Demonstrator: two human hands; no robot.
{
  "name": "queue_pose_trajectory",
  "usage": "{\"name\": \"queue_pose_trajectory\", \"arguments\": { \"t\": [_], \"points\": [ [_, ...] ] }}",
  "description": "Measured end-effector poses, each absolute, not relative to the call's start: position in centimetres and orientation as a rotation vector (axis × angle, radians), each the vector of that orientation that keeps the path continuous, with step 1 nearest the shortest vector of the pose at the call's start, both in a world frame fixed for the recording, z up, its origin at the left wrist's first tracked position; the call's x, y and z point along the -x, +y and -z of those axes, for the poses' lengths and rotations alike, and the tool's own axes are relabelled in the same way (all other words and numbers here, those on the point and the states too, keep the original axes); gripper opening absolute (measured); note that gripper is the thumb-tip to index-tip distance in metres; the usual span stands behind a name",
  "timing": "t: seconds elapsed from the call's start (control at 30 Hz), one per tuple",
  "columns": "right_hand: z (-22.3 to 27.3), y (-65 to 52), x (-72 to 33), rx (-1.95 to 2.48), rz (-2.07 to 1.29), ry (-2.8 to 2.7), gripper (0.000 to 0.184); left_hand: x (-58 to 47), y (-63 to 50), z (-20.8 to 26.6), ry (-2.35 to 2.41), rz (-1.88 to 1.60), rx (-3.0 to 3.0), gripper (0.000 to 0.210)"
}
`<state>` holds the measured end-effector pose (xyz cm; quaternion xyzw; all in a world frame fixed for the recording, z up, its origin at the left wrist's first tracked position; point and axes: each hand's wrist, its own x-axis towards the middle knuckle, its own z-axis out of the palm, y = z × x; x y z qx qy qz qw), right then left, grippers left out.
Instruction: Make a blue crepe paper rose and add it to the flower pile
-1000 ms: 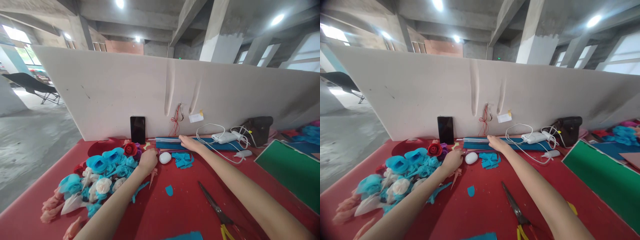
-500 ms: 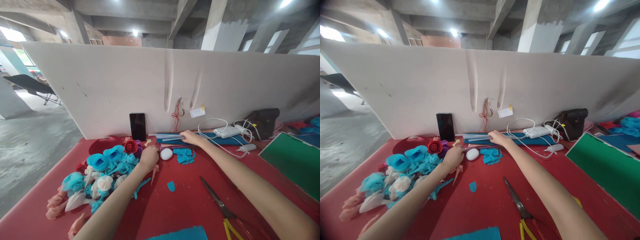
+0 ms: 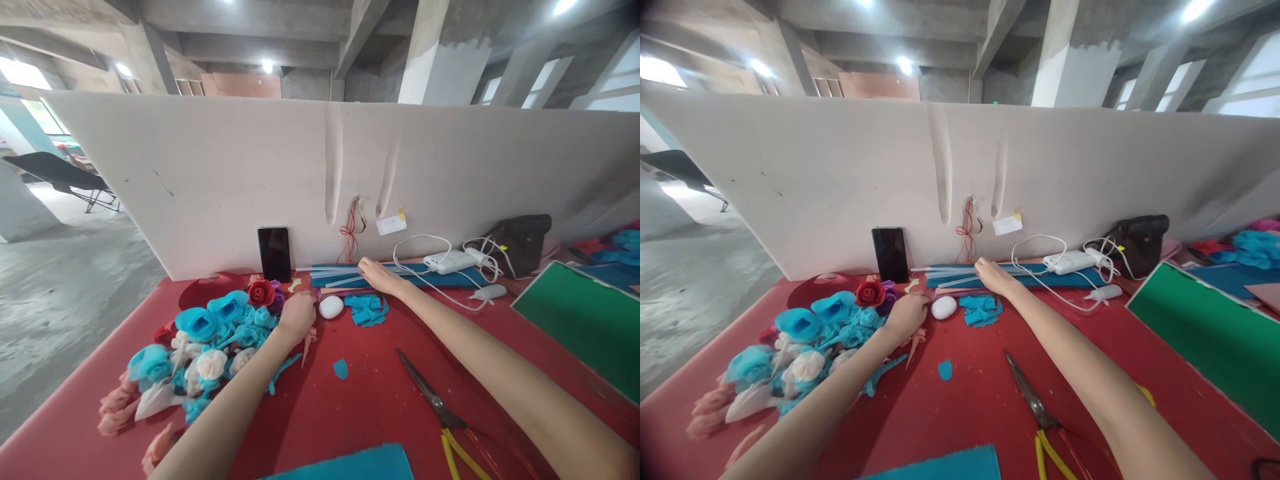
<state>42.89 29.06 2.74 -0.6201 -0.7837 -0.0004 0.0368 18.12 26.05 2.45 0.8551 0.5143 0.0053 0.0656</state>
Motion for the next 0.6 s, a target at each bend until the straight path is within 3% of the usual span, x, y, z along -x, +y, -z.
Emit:
{"name": "queue_pose_trajectory", "arguments": {
  "t": [0.6],
  "points": [
    [-8.1,30.9,-44.7,1.581,-0.208,-1.536,0.029,-18.1,25.8,-2.5,1.551,-0.007,-2.580,0.028]
  ]
}}
